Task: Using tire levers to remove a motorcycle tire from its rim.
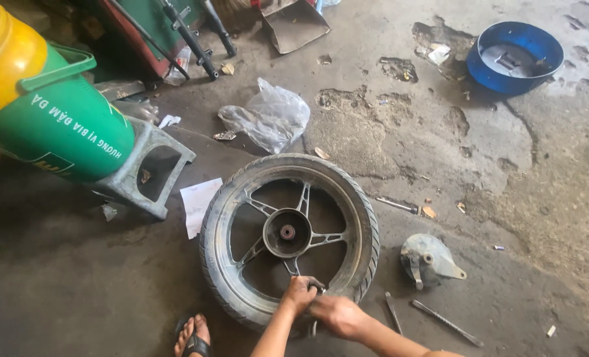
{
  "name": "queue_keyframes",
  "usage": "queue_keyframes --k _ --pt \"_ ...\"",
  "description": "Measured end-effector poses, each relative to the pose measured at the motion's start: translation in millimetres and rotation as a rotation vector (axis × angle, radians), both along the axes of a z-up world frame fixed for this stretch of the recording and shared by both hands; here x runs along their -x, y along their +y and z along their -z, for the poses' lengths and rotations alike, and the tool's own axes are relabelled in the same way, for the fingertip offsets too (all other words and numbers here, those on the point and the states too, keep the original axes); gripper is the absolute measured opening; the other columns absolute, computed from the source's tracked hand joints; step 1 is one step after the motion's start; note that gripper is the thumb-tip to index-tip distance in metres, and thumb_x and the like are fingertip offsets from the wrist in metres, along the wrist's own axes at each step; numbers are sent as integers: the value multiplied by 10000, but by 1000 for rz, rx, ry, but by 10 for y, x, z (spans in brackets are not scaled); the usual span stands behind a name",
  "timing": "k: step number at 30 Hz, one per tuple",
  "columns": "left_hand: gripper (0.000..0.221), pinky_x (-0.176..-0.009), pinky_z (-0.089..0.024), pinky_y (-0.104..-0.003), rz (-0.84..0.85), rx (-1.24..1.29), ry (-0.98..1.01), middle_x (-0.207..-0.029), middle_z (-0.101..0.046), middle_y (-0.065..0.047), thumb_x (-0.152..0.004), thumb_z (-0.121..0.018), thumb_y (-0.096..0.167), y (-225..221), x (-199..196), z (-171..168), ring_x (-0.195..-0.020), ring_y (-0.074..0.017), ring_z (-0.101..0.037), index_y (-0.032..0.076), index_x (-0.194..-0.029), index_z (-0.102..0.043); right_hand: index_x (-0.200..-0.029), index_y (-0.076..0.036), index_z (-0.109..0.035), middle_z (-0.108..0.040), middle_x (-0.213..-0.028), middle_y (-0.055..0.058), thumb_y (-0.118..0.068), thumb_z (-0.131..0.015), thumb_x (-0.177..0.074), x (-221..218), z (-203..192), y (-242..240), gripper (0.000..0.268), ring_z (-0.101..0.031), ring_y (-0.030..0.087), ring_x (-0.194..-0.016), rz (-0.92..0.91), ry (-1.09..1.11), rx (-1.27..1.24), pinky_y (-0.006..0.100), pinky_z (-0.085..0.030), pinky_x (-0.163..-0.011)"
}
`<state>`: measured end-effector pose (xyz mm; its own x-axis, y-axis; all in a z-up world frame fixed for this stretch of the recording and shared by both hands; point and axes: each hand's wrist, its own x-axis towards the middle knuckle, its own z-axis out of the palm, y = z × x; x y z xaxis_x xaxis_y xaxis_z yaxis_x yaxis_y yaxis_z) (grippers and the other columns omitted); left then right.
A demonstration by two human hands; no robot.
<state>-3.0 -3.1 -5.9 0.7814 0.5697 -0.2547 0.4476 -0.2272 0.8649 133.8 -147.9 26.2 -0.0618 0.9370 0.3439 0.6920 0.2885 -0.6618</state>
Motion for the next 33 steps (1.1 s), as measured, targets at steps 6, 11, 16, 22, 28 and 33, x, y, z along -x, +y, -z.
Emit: queue_keyframes --k 6,11,16,22,28,33 --pt "249 -866 -594 -354 -3 -40 -57 -945 -776 -179 -801 -622 88 0 30 -213 -930 -276 -771 36 -980 -788 -875 -54 -678 -728 -786 141 -141 -578 -901 -289 35 181 135 -701 354 -738 637 494 247 436 -566 -668" --pt "237 -844 -603 -351 59 -72 -70 -926 -786 -165 -803 -635 94 16 39 -42 -897 -268 -780 39 -964 -801 -872 -61 -702 -710 -784 146 -29 -507 -808 -23 30 52 207 -721 343 -721 467 279 119 431 -588 -638" --pt "224 -822 -620 -337 30 -11 -23 -906 -807 -133 -802 -636 95 -16 1 -111 -877 -229 -806 35 -954 -789 -891 -31 -702 -700 -898 170 -106 -559 -906 -112 450 24 162 -683 346 -851 403 -5 337 441 -530 -729" --pt "331 -900 -561 -343 77 -41 2 -1051 -775 -151 -785 -772 144 -11 -116 -211 -1025 -253 -743 41 -1095 -719 -1004 -26 -691 -762 -902 134 -306 -555 -1026 -458 325 240 312 -694 149 -828 742 944 271 345 -556 -781" --pt "286 -930 -564 -363 232 68 231 -1042 -812 -144 -869 -714 220 85 -190 -99 -1017 -279 -774 38 -1085 -758 -1055 -37 -646 -678 -938 182 -248 -595 -1030 -811 16 165 219 -652 357 -848 510 416 12 439 -540 -741" --pt "432 -973 -536 -391 269 -53 354 -1169 -738 -205 -924 -698 324 102 -266 71 -1149 -321 -693 21 -1231 -671 -1085 -88 -601 -653 -980 153 -257 -622 -996 -688 -97 127 192 -657 413 -862 462 103 157 506 -531 -700"
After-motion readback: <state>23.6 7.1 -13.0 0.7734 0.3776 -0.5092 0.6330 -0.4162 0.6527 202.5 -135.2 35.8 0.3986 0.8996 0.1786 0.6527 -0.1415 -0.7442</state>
